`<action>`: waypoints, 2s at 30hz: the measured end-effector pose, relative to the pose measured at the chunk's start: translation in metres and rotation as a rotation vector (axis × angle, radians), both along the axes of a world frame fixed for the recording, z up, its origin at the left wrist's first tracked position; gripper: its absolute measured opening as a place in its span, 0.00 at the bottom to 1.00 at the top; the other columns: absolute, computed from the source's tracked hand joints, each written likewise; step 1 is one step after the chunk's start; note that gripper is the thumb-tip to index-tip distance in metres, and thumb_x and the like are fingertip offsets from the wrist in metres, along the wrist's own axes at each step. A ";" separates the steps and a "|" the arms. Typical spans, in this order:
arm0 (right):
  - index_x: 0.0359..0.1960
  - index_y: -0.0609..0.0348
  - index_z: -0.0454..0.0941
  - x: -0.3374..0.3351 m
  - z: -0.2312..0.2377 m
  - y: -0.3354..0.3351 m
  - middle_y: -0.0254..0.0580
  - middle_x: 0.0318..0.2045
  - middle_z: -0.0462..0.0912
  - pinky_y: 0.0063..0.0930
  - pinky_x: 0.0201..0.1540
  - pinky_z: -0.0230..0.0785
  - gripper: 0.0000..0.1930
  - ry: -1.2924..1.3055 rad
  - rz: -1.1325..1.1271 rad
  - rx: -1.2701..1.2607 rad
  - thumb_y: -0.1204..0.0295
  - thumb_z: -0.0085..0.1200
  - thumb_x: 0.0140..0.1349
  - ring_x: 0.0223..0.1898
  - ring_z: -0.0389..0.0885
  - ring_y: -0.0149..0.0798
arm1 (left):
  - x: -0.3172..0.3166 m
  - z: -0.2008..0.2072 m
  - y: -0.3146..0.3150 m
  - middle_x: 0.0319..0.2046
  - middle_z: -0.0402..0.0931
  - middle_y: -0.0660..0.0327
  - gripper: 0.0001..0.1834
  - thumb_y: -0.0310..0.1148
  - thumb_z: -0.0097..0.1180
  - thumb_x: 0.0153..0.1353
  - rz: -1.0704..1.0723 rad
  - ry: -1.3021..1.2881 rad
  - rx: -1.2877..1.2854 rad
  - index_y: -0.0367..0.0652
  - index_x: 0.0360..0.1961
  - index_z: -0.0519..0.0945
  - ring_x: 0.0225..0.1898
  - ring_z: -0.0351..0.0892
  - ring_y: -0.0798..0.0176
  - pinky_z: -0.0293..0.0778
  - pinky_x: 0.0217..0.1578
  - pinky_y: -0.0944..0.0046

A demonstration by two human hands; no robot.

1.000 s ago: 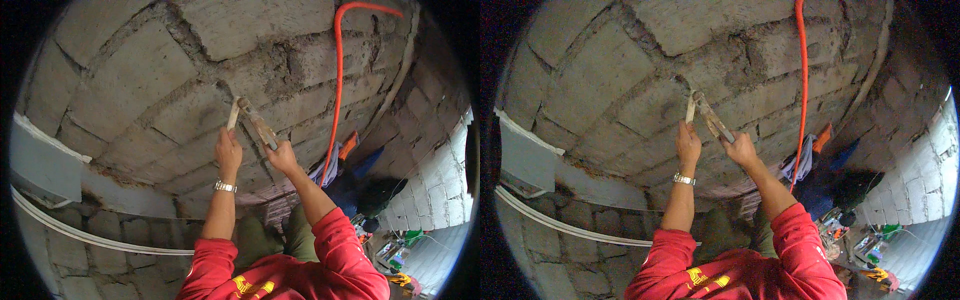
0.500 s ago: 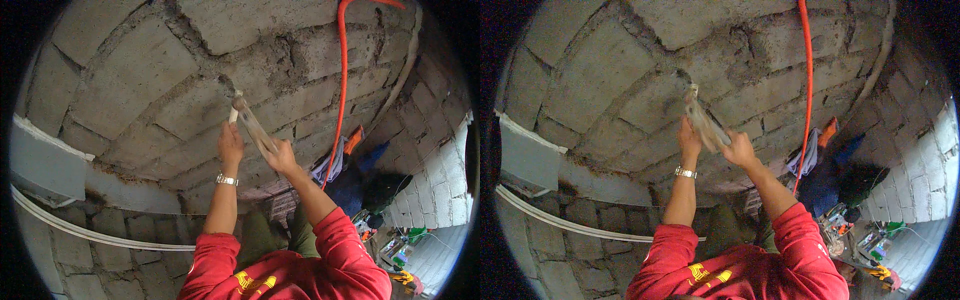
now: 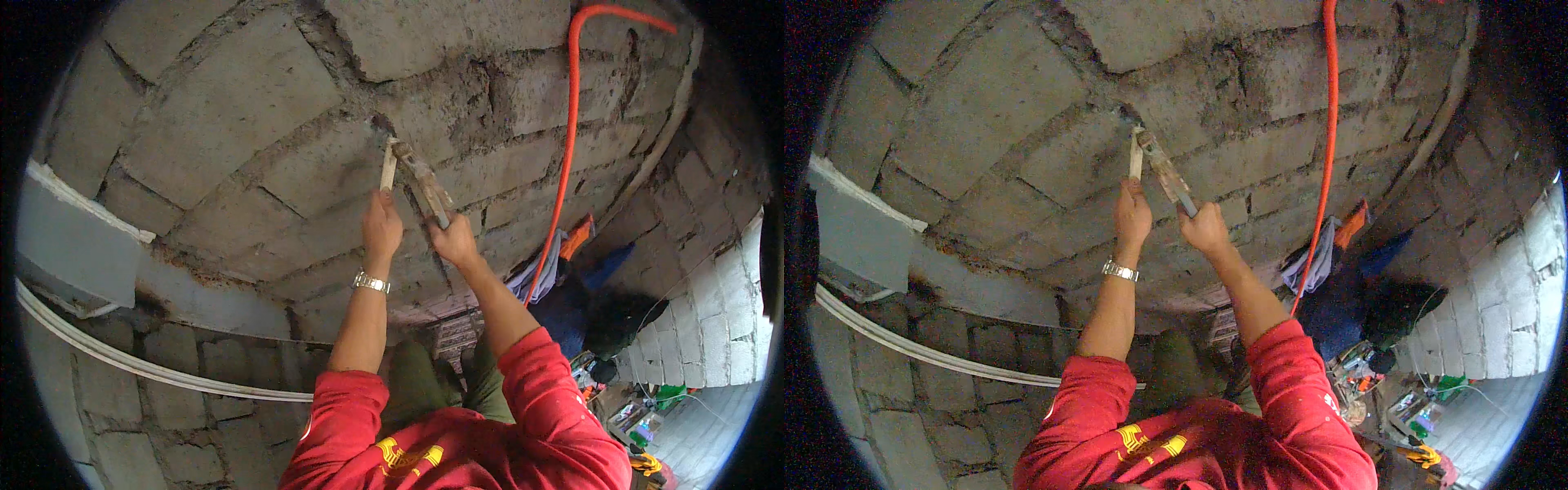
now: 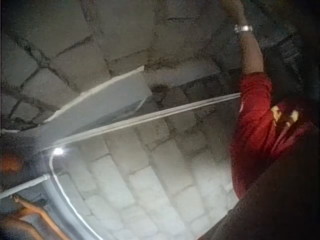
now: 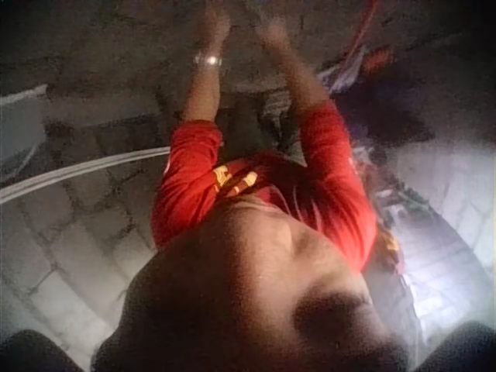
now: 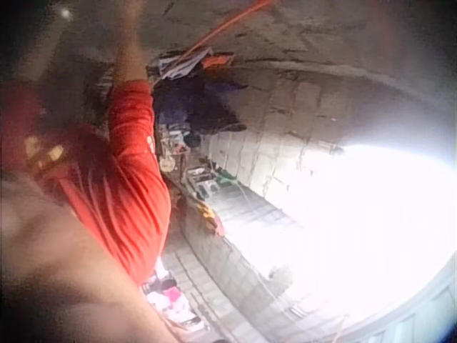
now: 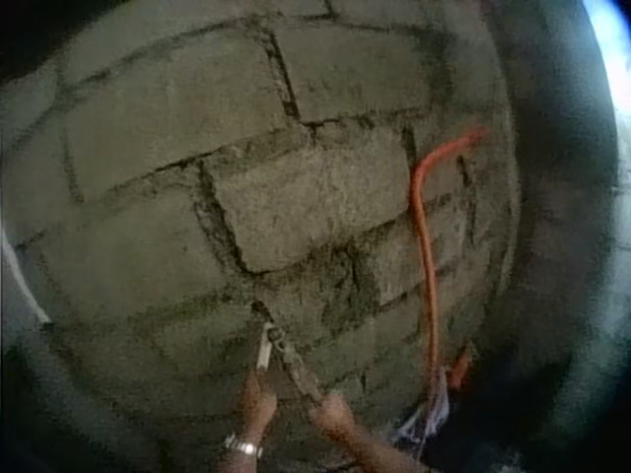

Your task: The person uses a hammer and chisel to chip away at the mortar joints of a concrete block ceiling. They repeatedly strike the chisel to remove material from the gaps between the blocks.

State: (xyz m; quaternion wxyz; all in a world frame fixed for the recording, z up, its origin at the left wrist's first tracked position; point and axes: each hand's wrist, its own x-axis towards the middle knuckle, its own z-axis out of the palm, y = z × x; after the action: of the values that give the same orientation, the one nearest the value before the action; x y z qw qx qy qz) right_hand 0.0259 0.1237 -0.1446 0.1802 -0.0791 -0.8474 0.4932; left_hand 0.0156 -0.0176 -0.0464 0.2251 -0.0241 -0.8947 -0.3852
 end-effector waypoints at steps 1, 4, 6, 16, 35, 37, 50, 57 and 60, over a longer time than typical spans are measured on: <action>0.37 0.63 0.83 0.026 0.036 -0.018 0.63 0.31 0.83 0.51 0.43 0.76 0.16 -0.059 0.225 -0.093 0.61 0.60 0.56 0.34 0.83 0.65 | 0.015 -0.011 -0.032 0.28 0.78 0.40 0.18 0.42 0.39 0.75 0.025 0.005 0.009 0.37 0.43 0.73 0.32 0.78 0.32 0.69 0.32 0.40; 0.37 0.65 0.83 0.043 0.039 -0.024 0.66 0.32 0.83 0.52 0.43 0.75 0.17 0.182 0.204 -0.075 0.61 0.58 0.57 0.36 0.81 0.68 | 0.012 -0.005 -0.033 0.29 0.79 0.40 0.18 0.42 0.39 0.75 -0.037 0.098 0.031 0.38 0.45 0.74 0.33 0.78 0.32 0.69 0.32 0.40; 0.39 0.65 0.83 0.035 0.043 -0.017 0.67 0.32 0.82 0.51 0.43 0.75 0.17 0.260 0.264 -0.027 0.61 0.58 0.58 0.38 0.80 0.69 | 0.011 -0.005 -0.028 0.29 0.79 0.40 0.18 0.42 0.39 0.75 -0.001 0.092 -0.038 0.38 0.46 0.73 0.34 0.78 0.32 0.70 0.32 0.39; 0.27 0.70 0.80 0.040 0.087 -0.016 0.56 0.16 0.78 0.45 0.32 0.73 0.18 0.522 0.081 0.067 0.63 0.57 0.65 0.24 0.80 0.62 | 0.027 0.021 -0.014 0.34 0.80 0.38 0.19 0.44 0.39 0.74 0.020 -0.145 0.012 0.38 0.46 0.73 0.39 0.79 0.31 0.72 0.37 0.36; 0.28 0.63 0.72 0.156 0.085 0.034 0.34 0.17 0.73 0.28 0.25 0.61 0.14 0.066 0.183 -0.277 0.66 0.54 0.68 0.21 0.68 0.27 | 0.033 0.019 -0.011 0.26 0.80 0.44 0.19 0.48 0.41 0.74 0.050 -0.104 0.035 0.41 0.43 0.72 0.30 0.80 0.32 0.72 0.30 0.37; 0.26 0.62 0.70 0.152 0.101 0.026 0.31 0.16 0.71 0.27 0.24 0.58 0.14 0.154 0.216 -0.361 0.67 0.53 0.69 0.20 0.66 0.25 | 0.037 0.017 -0.006 0.25 0.80 0.44 0.19 0.48 0.42 0.74 0.027 -0.153 0.085 0.41 0.42 0.71 0.29 0.80 0.32 0.73 0.30 0.36; 0.21 0.63 0.72 0.063 0.136 -0.017 0.36 0.13 0.71 0.33 0.20 0.63 0.19 -0.023 0.169 -0.178 0.63 0.54 0.68 0.15 0.69 0.33 | 0.038 0.010 -0.011 0.26 0.80 0.41 0.21 0.48 0.39 0.75 0.067 -0.080 0.131 0.39 0.44 0.72 0.31 0.80 0.32 0.73 0.31 0.37; 0.20 0.63 0.73 0.055 0.126 -0.010 0.40 0.14 0.73 0.34 0.20 0.63 0.19 -0.136 0.144 0.035 0.62 0.54 0.66 0.15 0.70 0.33 | 0.035 0.020 -0.010 0.33 0.80 0.38 0.24 0.49 0.38 0.75 0.040 -0.187 0.155 0.36 0.43 0.75 0.38 0.79 0.30 0.73 0.39 0.36; 0.19 0.66 0.73 0.058 0.133 -0.020 0.46 0.14 0.74 0.39 0.24 0.66 0.21 0.160 0.128 -0.052 0.62 0.55 0.65 0.17 0.74 0.40 | 0.033 0.020 -0.005 0.34 0.80 0.37 0.26 0.50 0.37 0.75 0.031 -0.136 0.184 0.35 0.44 0.75 0.39 0.79 0.30 0.72 0.41 0.37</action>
State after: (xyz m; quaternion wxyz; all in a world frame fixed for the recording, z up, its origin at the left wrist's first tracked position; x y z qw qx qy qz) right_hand 0.0835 0.1042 -0.0114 0.2134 0.0101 -0.8205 0.5302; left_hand 0.0489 -0.0226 -0.0266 0.1710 0.0367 -0.8689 -0.4630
